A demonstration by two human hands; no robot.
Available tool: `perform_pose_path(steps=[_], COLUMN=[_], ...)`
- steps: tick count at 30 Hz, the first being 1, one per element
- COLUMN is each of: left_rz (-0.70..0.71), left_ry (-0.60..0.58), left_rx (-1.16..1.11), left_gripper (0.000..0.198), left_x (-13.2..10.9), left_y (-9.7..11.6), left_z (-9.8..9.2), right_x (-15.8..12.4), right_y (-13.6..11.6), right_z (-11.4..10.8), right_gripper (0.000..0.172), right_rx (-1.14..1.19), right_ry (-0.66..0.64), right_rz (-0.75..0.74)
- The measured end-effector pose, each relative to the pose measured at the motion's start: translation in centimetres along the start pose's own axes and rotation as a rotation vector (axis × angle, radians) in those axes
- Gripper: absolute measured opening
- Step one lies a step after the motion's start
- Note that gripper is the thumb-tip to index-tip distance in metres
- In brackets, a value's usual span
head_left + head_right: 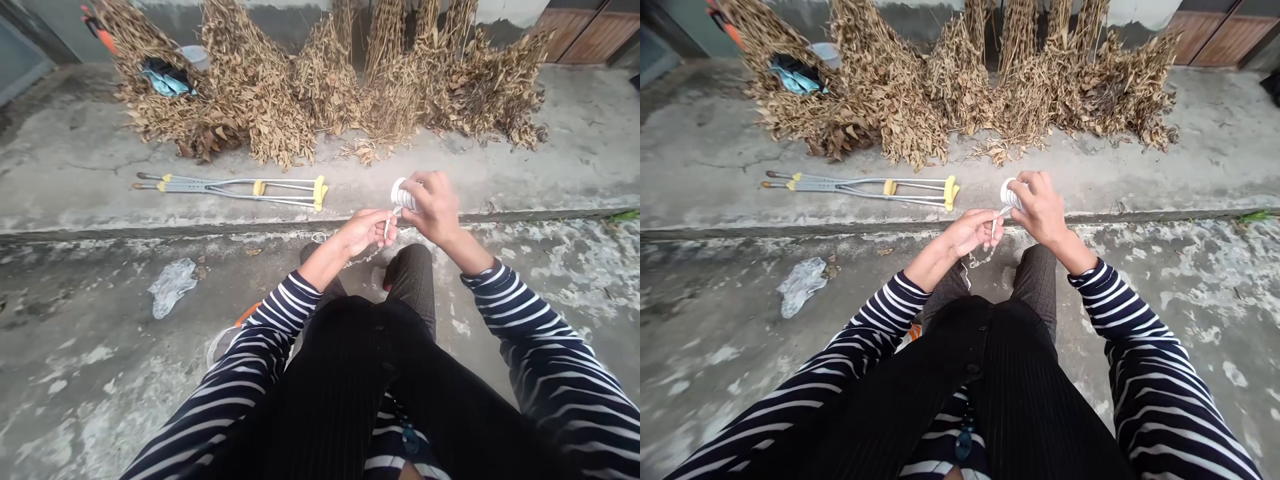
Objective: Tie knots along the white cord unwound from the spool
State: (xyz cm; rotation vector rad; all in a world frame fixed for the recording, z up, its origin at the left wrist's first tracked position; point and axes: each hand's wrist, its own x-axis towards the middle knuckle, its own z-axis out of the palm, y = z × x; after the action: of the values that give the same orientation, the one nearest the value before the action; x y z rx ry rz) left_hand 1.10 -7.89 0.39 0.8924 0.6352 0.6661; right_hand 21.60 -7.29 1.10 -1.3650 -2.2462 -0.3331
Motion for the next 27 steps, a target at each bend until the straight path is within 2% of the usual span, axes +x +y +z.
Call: perform_pose_path(steps=[5,10,12,15,16,20,22,24,26,27], left_rz=[-0.002,-0.122,-0.155,-0.103,-0.095,-0.177,-0.207,-0.17,-0.038,0.052], left_ry=[-0.064,-0.074,0.024,0.243,0.26,0.107,0.094,0.201,0.37,0.436], left_rx=[-0.036,0.028,0.139,0.385,0.424,0.353,0.34,0.396,0.494,0.528], left_gripper=[0.026,0.029,0.033,0.033,0.032,0.035,0.033,0.026,0.017,0.019], left_x=[-1.2,-2.5,-2.2,-1.0,-0.6,-0.2,-0.6,-0.9,-0.8,-0.6], left_y=[-0.8,-3.2,-4.1,-4.9,-5.2,-6.5,-7.3,-7.9,-7.9,-7.6], left_z=[0.0,-2.0,-3.2,-4.7,-5.2,-7.0,-7.7,-8.1,-7.9,-7.5], right_x=[-0.9,-1.5,-1.6,-1.5,-1.4,-0.8,-0.7,-0.7,-0.7,-0.7], right_y=[-0.1,-0.6,-1.3,-2.1,-2.2,-1.3,-0.6,0.0,0.3,0.2], right_z=[1.4,1.5,1.5,1.4,1.4,1.3,1.2,1.1,1.1,1.1], right_gripper=[0.035,0.036,0.034,0.032,0.032,0.033,0.033,0.034,0.034,0.034], right_rx=[0.084,0.111,0.106,0.089,0.084,0.056,0.035,0.024,0.035,0.046], right_ry=[0.107,0.166,0.155,0.145,0.148,0.18,0.188,0.189,0.177,0.169], right_rz=[0.005,-0.007,0.005,0.01,0.009,0.037,0.062,0.087,0.106,0.11])
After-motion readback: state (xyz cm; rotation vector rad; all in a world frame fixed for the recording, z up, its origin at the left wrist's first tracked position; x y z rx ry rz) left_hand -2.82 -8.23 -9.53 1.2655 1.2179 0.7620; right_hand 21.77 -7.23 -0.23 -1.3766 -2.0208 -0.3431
